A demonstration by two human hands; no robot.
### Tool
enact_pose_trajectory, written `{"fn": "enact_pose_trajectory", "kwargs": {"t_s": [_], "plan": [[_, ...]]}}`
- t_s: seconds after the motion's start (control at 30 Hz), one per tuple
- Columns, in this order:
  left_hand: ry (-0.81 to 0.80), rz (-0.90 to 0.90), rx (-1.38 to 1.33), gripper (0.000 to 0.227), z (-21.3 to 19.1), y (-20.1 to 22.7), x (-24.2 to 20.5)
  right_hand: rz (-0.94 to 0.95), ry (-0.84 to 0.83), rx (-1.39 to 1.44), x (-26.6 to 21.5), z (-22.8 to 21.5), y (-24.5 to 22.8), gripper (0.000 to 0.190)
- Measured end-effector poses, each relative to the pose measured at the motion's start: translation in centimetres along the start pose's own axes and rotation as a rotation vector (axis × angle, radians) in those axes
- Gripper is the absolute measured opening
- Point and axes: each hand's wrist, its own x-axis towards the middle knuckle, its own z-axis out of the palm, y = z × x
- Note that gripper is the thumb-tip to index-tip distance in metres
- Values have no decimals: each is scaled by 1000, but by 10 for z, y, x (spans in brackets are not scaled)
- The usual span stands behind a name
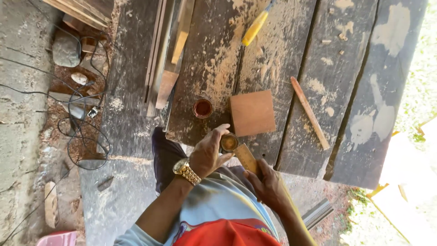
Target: Mixing epoxy adhesive and applying it to a small wooden block at a workbench.
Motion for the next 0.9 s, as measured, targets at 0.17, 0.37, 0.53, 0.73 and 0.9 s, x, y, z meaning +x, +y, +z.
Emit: {"fn": "enact_pose_trajectory", "kwargs": {"t_s": [0.17,0.37,0.53,0.73,0.9], "plan": [[15,-17,-47,79,0,4,-9,47,-36,-33,-3,7,16,37],[8,-64,-63,80,0,5,-8,29,-33,-66,-1,5,0,37],[41,-51,-34,83,2,7,-9,45,-134,-2,18,8,31,39],[60,-17,-53,73,13,7,-17,33,-354,441,28,8,42,35],[48,-102,-56,71,16,1,-16,-12,-277,443,48,0,29,31]]}}
